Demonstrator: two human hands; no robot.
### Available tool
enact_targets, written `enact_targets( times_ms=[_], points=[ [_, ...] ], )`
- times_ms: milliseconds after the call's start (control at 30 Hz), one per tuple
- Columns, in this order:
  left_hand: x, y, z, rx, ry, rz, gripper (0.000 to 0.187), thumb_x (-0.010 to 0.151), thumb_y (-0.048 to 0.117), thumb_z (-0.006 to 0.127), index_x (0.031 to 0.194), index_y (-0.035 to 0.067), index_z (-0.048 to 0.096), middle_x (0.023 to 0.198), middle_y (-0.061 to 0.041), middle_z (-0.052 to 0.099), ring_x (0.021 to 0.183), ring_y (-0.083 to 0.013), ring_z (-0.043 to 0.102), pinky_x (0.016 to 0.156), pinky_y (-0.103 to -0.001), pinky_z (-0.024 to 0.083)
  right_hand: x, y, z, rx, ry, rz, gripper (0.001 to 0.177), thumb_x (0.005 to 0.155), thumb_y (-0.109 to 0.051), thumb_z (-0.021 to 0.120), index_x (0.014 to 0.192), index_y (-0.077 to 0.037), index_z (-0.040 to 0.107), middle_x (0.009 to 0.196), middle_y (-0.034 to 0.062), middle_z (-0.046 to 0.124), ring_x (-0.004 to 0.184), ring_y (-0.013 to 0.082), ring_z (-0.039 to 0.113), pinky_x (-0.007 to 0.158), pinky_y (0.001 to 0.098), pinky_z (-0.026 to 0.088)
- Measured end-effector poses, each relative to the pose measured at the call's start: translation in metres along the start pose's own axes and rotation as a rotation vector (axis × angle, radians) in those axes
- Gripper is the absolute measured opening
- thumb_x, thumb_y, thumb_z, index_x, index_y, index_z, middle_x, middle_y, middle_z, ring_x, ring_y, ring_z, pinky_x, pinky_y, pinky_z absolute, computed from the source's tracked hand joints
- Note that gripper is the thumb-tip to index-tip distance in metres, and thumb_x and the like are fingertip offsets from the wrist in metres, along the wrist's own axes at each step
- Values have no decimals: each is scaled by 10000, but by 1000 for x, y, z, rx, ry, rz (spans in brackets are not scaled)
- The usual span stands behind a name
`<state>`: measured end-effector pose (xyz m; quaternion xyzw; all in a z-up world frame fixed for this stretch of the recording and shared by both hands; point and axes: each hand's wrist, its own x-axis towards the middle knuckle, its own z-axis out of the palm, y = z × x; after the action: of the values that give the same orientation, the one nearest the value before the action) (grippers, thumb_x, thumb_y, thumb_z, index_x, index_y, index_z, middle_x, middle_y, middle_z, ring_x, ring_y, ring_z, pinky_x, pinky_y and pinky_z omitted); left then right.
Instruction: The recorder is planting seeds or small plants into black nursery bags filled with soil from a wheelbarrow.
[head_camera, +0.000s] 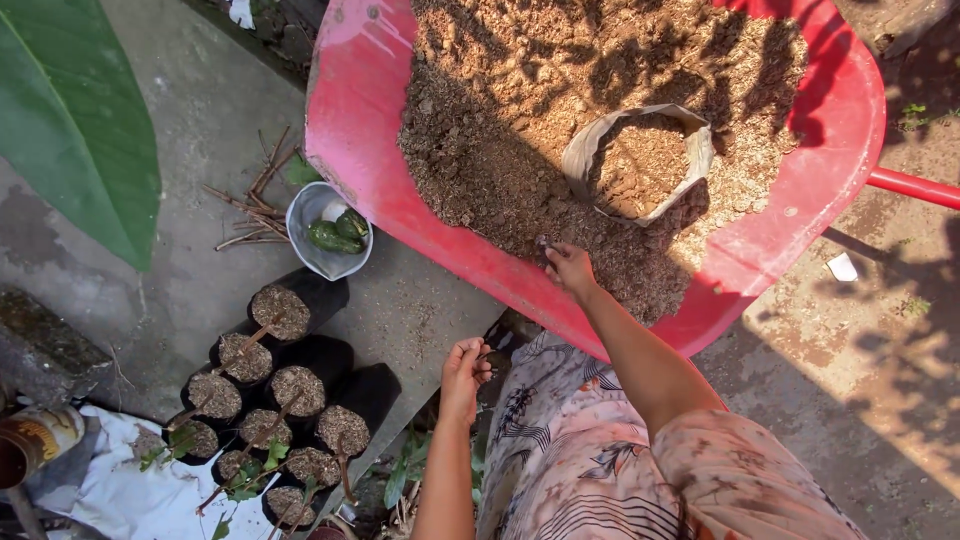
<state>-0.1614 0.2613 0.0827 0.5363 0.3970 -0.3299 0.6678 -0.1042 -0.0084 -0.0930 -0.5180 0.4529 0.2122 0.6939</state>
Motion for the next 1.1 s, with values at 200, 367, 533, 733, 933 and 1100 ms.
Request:
enact_targets(
  times_ms=[200, 367, 533, 733, 933, 1100],
  points=[
    [-2, 1, 1, 33, -4, 5, 196, 1010, 269, 622, 1111, 108, 670, 992, -5, 689, 732, -61, 597, 676, -254, 523, -28, 5, -21, 188, -141, -7, 424, 1006, -139, 591, 1397, 14, 533, 682, 70, 590, 432, 80, 391, 387, 258, 278],
    [-4, 9, 9, 35, -35, 28, 190, 1012, 263, 624, 1107, 105, 669, 992, -1, 690, 729, -55, 594, 669, -245, 516, -63, 2, -36, 214, -143, -62, 403, 1018, -137, 577, 1393, 4, 532, 702, 46, 583, 436, 68, 383, 398, 240, 288],
    [-1, 15, 27, 41, -79, 39, 168, 1003, 247, 630, 1094, 110, 667, 982, -1, 690, 712, -58, 597, 640, -237, 518, -105, -18, -50, 289, -209, -170, 384, 1019, -138, 579, 1372, 13, 549, 712, 27, 584, 434, 60, 395, 401, 232, 307],
    [-6, 30, 55, 75, -168, 90, 152, 1000, 238, 631, 1084, 115, 664, 986, 0, 692, 711, -56, 602, 630, -225, 517, -179, -63, -68, 255, -264, -248, 367, 1019, -146, 575, 1352, 6, 566, 700, 34, 605, 413, 41, 379, 384, 220, 304],
    [-19, 49, 77, 150, -226, 107, 134, 1006, 253, 631, 1062, 133, 645, 980, 11, 684, 712, -53, 597, 646, -233, 521, -242, -115, -110, 240, -206, -210, 363, 1027, -159, 572, 1363, -24, 584, 701, 26, 614, 418, 32, 373, 381, 201, 257],
    [-16, 53, 72, 101, -252, 123, 131, 993, 247, 639, 1062, 136, 649, 973, 7, 690, 690, -58, 596, 631, -238, 518, -239, -151, -140, 144, 41, -206, 327, 998, -161, 594, 1316, -85, 618, 696, 47, 603, 416, 53, 392, 373, 221, 247]
  ],
)
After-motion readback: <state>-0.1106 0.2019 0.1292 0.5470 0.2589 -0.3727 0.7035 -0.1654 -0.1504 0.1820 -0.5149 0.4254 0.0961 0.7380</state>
